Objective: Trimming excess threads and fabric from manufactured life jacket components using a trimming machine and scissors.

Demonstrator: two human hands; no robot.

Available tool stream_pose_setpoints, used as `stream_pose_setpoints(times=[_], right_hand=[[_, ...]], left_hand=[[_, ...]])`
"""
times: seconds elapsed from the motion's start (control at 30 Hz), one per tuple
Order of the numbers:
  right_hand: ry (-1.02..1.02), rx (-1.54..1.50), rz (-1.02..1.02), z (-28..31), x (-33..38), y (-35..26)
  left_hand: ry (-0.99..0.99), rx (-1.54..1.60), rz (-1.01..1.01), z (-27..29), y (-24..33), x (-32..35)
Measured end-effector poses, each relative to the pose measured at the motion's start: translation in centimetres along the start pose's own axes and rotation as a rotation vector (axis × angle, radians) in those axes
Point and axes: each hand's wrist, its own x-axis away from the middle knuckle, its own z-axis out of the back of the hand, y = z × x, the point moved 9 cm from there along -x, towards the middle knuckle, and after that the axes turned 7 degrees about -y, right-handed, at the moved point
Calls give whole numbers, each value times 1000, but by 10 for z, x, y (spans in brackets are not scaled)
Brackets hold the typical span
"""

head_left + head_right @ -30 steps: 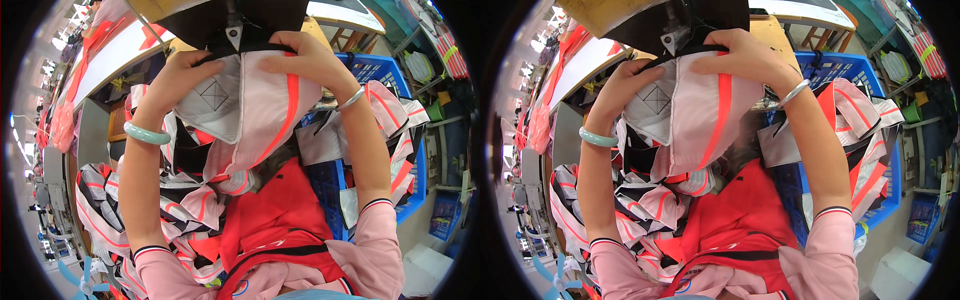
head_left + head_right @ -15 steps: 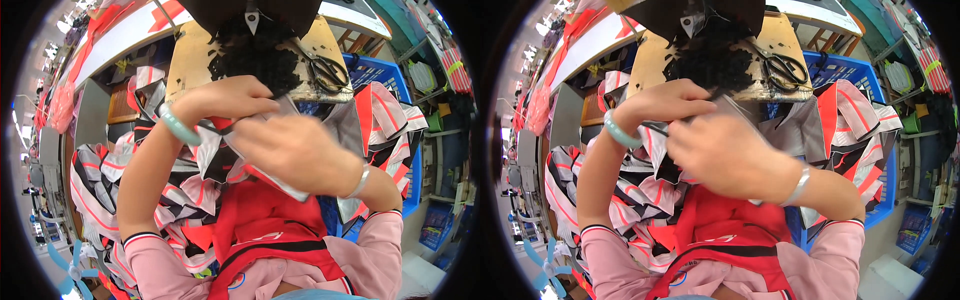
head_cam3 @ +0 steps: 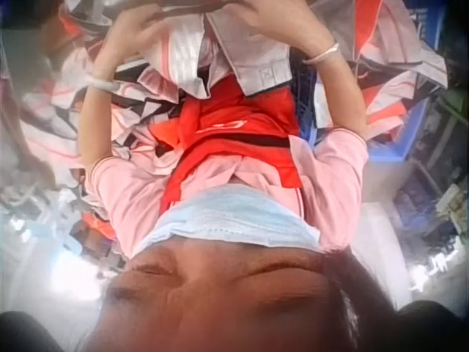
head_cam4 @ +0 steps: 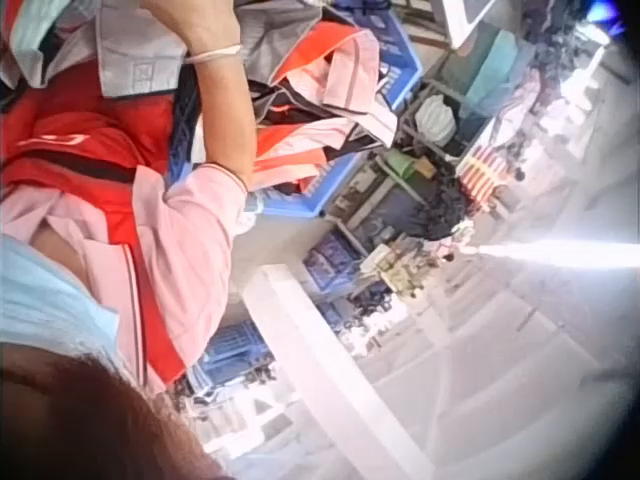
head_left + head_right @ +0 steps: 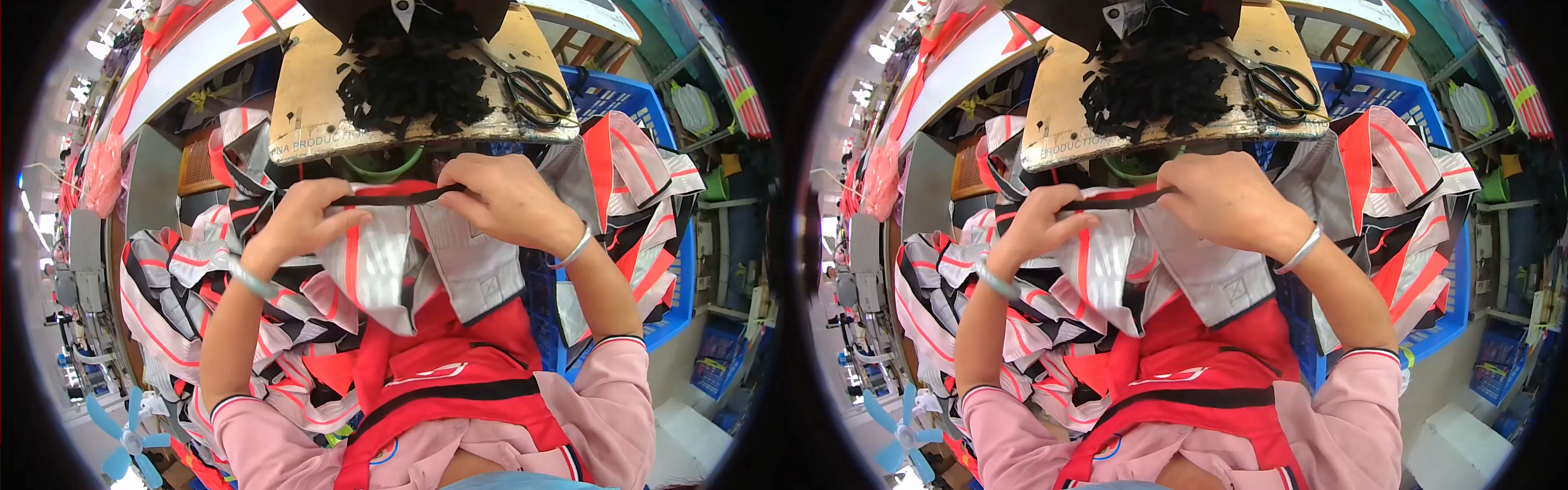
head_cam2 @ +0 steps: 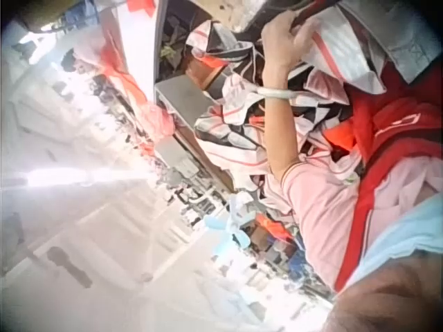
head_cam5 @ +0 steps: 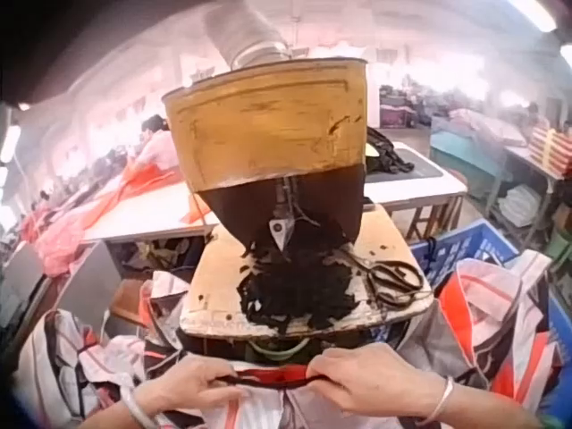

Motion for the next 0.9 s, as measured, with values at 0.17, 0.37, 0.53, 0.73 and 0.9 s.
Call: stream_pose_setpoints(times=[0.17,0.37,0.53,0.73,0.9], right_hand=[[77,-186,9,50,-2,-11],[120,-208,-159,89,-21,6],[99,-133,-141,90,-54,43],[-19,-195,-160,81,-89,77],[-5,-208,-182,84,-98,92]], left_hand=[[192,410,21,45,47,23],[258,446,-35,73,46,-11],[154,416,19,88,19,-57],[91,651,162,94,-12,-84],[96,722,171,97,-22,-95]])
